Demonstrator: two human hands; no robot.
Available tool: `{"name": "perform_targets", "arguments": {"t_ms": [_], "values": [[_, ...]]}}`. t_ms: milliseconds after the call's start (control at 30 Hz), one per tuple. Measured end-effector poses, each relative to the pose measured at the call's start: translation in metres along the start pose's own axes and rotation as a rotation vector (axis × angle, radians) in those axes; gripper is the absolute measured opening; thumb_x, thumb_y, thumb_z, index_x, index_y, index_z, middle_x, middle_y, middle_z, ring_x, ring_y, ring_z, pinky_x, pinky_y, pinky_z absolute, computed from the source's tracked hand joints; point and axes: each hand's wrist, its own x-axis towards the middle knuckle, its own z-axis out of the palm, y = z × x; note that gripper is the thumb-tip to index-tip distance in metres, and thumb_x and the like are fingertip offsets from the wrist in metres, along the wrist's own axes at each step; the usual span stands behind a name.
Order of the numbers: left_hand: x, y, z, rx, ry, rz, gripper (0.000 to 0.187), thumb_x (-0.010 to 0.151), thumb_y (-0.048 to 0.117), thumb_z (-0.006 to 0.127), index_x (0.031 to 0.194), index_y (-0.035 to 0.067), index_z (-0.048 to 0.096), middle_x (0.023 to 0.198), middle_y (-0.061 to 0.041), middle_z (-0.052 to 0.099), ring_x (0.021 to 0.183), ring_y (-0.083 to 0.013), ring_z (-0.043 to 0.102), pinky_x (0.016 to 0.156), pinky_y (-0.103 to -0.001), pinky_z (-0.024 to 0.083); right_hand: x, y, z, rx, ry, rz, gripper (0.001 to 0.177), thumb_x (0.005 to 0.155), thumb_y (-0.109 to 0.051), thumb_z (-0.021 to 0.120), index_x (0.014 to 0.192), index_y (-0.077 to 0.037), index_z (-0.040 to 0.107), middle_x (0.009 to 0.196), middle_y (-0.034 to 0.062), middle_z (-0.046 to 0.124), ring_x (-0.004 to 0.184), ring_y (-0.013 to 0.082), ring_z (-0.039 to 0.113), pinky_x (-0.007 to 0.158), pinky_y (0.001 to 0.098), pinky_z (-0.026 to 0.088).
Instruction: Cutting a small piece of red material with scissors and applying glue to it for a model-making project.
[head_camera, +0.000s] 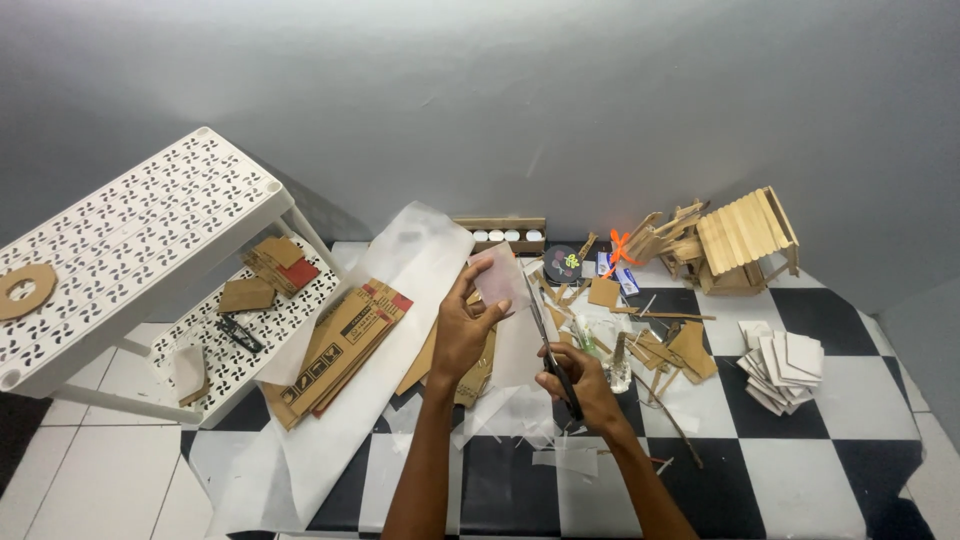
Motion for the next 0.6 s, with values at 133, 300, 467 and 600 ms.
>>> {"name": "perform_targets", "arguments": {"t_ms": [133,300,467,600], "values": [[-0.002,0.001,0.0,-0.009,0.002,0.0,0.066,0.085,-0.008,0.067,0.146,0.0,0.043,0.134,-0.024,0.055,0.103,-0.0311,0.067,0.085,-0.042,0.063,-0.002,-0.005,0.001,-0.006,-0.005,0.005,0.035,0.083,-0.006,0.081,0.115,0.001,0.068,0.065,0.0152,0.065,0.049,0.0182,0.063,0.049,0.0295,0.048],[-0.005,0.001,0.0,-0.012,-0.002,0.008,0.066,0.085,-0.008,0.068,0.146,0.0,0.044,0.133,-0.025,0.056,0.102,-0.0321,0.068,0.084,-0.042,0.063,-0.006,-0.009,0.001,0.005,-0.007,0.016,0.037,0.082,-0.007,0.082,0.115,0.001,0.068,0.065,0.0151,0.066,0.049,0.0182,0.064,0.05,0.0291,0.049],[-0.009,0.007,0.005,-0.027,-0.005,0.004,0.066,0.085,-0.007,0.069,0.146,0.002,0.045,0.132,-0.022,0.057,0.101,-0.0315,0.07,0.084,-0.042,0.064,-0.01,-0.01,0.0,-0.038,0.017,0.018,0.035,0.081,-0.008,0.083,0.112,0.001,0.069,0.066,0.0159,0.067,0.049,0.019,0.064,0.05,0.0308,0.049],[-0.013,0.015,0.009,-0.038,-0.011,0.025,0.067,0.084,-0.007,0.069,0.146,0.001,0.045,0.133,-0.022,0.056,0.102,-0.0304,0.069,0.085,-0.041,0.064,-0.013,-0.02,0.002,-0.031,0.014,0.016,0.037,0.08,-0.011,0.083,0.112,0.002,0.07,0.064,0.0162,0.067,0.048,0.0197,0.065,0.049,0.0305,0.049]]}}
